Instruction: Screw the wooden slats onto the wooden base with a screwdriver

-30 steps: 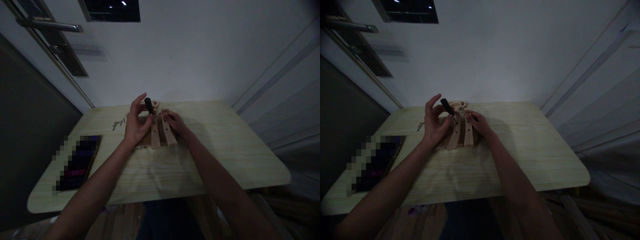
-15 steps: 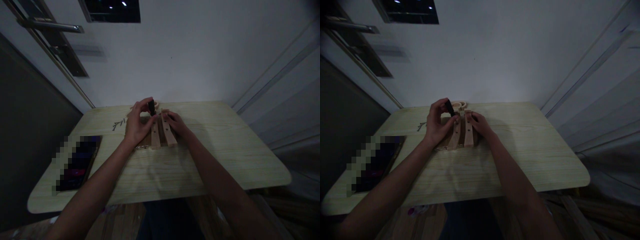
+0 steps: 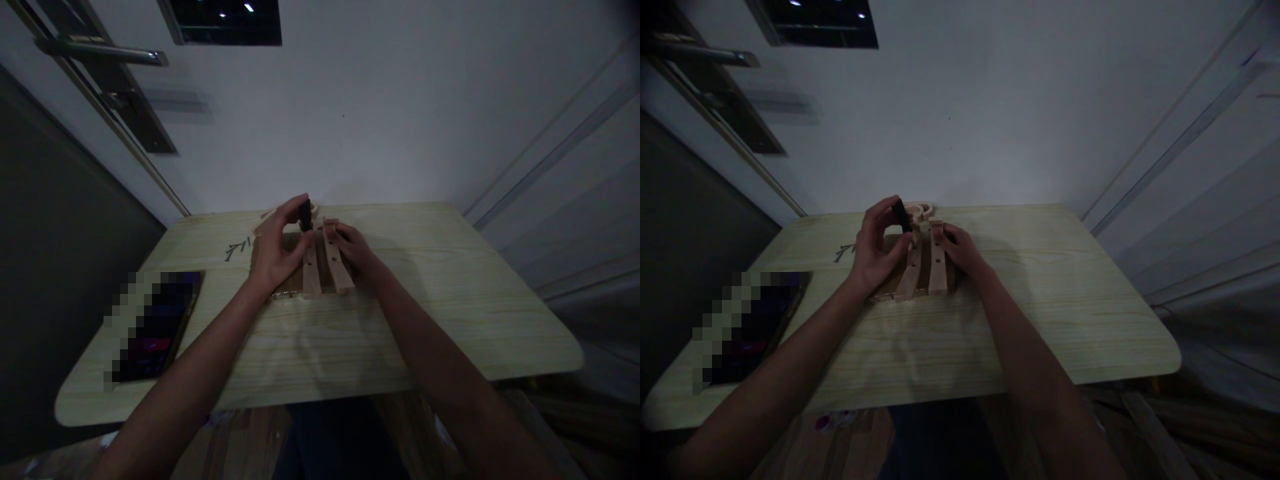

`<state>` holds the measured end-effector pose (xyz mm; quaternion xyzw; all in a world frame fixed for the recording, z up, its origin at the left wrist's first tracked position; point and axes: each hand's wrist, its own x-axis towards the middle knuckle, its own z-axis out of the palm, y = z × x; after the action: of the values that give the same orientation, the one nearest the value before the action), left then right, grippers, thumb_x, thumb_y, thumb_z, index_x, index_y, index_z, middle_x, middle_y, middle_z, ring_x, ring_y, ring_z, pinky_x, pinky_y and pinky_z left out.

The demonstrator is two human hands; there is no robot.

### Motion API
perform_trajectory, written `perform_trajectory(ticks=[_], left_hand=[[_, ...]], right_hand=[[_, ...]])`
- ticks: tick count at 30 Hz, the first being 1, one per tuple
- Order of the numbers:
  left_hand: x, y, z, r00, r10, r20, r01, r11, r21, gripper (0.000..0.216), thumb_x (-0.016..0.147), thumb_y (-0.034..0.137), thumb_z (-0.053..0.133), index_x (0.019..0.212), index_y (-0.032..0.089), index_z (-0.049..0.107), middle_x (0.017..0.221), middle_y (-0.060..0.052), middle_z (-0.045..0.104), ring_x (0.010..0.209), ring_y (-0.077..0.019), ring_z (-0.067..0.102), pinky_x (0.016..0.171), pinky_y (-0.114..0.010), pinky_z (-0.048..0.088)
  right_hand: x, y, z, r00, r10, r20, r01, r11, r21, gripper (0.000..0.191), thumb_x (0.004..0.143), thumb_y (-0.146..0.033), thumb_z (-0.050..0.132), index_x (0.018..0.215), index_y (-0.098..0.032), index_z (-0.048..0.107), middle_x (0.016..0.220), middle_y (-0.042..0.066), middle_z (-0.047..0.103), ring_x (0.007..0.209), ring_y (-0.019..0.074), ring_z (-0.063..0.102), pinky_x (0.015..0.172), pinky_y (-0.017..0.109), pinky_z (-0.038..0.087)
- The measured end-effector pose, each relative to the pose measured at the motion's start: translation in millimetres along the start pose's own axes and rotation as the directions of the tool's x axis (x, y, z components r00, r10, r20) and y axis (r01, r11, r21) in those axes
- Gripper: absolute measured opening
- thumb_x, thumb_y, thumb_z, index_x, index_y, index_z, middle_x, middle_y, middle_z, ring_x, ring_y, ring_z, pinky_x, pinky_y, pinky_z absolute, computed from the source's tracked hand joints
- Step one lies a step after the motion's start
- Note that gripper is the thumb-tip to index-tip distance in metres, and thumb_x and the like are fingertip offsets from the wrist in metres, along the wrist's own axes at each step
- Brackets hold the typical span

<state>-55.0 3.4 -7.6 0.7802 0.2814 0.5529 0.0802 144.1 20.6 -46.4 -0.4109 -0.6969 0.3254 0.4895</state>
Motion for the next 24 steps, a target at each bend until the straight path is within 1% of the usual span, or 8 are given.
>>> perform_trajectory(ticks=[3, 6, 9, 12, 17, 21, 24], left_hand=[[0, -7, 2, 0.999, 0.018, -0.032, -0.016, 0.998, 0.057, 0.064, 0.088, 0.052, 0.072, 0.143, 0.031, 0.049, 0.127, -0.006, 0.064, 0.101, -0.0209, 0.066, 0.089, -0.036, 0.057], [0, -10, 3, 0.999, -0.004, -0.036, 0.006, 0.999, 0.043, 0.064, 0.088, 0.052, 0.072, 0.144, 0.033, 0.047, 0.125, -0.005, 0.064, 0.092, -0.0183, 0.065, 0.086, -0.035, 0.057], [-1, -6, 2, 1.0, -0.01, -0.029, 0.011, 0.999, 0.031, 0.063, 0.091, 0.05, 0.069, 0.147, 0.033, 0.046, 0.127, -0.006, 0.064, 0.095, -0.019, 0.066, 0.087, -0.035, 0.057], [0, -1, 0, 1.0, 0.014, 0.002, -0.014, 0.999, 0.052, 0.063, 0.093, 0.05, 0.065, 0.15, 0.032, 0.044, 0.129, -0.007, 0.065, 0.099, -0.0205, 0.066, 0.091, -0.037, 0.056], [0, 4, -3, 1.0, 0.009, 0.022, -0.009, 1.0, 0.019, 0.062, 0.099, 0.048, 0.055, 0.154, 0.03, 0.035, 0.131, -0.008, 0.066, 0.1, -0.02, 0.068, 0.092, -0.036, 0.056], [1, 5, -4, 0.999, 0.033, 0.038, -0.034, 0.999, 0.034, 0.052, 0.1, 0.046, 0.053, 0.148, 0.03, 0.044, 0.128, -0.007, 0.065, 0.104, -0.021, 0.066, 0.091, -0.036, 0.056], [2, 3, -3, 0.998, 0.058, 0.016, -0.059, 0.994, 0.092, 0.052, 0.097, 0.05, 0.059, 0.144, 0.029, 0.05, 0.128, -0.008, 0.061, 0.103, -0.0208, 0.063, 0.088, -0.035, 0.057]], right_hand=[[1, 0, 0, 1.0, -0.001, -0.009, 0.001, 1.0, -0.017, 0.061, 0.086, -0.079, 0.05, 0.077, -0.019, 0.062, 0.076, 0.004, 0.063, 0.076, 0.0198, 0.055, 0.071, 0.033, 0.044], [1, 1, 0, 1.0, -0.006, 0.0, 0.006, 1.0, -0.017, 0.062, 0.087, -0.079, 0.049, 0.078, -0.02, 0.063, 0.077, 0.004, 0.064, 0.077, 0.0199, 0.056, 0.072, 0.033, 0.044], [0, 1, 0, 1.0, -0.012, 0.008, 0.012, 1.0, -0.01, 0.061, 0.088, -0.078, 0.049, 0.08, -0.019, 0.064, 0.079, 0.005, 0.064, 0.079, 0.0204, 0.057, 0.073, 0.033, 0.044], [0, 1, 0, 1.0, -0.005, 0.006, 0.005, 1.0, -0.01, 0.062, 0.087, -0.08, 0.049, 0.079, -0.02, 0.063, 0.078, 0.005, 0.064, 0.078, 0.0202, 0.056, 0.072, 0.033, 0.044], [1, 1, 0, 1.0, 0.017, 0.007, -0.017, 1.0, -0.014, 0.063, 0.086, -0.081, 0.049, 0.077, -0.02, 0.061, 0.076, 0.003, 0.062, 0.074, 0.0185, 0.055, 0.071, 0.033, 0.044], [0, 0, 0, 1.0, 0.014, 0.009, -0.014, 1.0, -0.002, 0.063, 0.086, -0.08, 0.049, 0.079, -0.02, 0.063, 0.077, 0.004, 0.063, 0.075, 0.0191, 0.055, 0.072, 0.032, 0.044], [0, -1, 0, 1.0, 0.007, 0.003, -0.007, 1.0, 0.005, 0.062, 0.086, -0.079, 0.05, 0.078, -0.019, 0.062, 0.077, 0.004, 0.062, 0.075, 0.0189, 0.055, 0.07, 0.032, 0.043]])
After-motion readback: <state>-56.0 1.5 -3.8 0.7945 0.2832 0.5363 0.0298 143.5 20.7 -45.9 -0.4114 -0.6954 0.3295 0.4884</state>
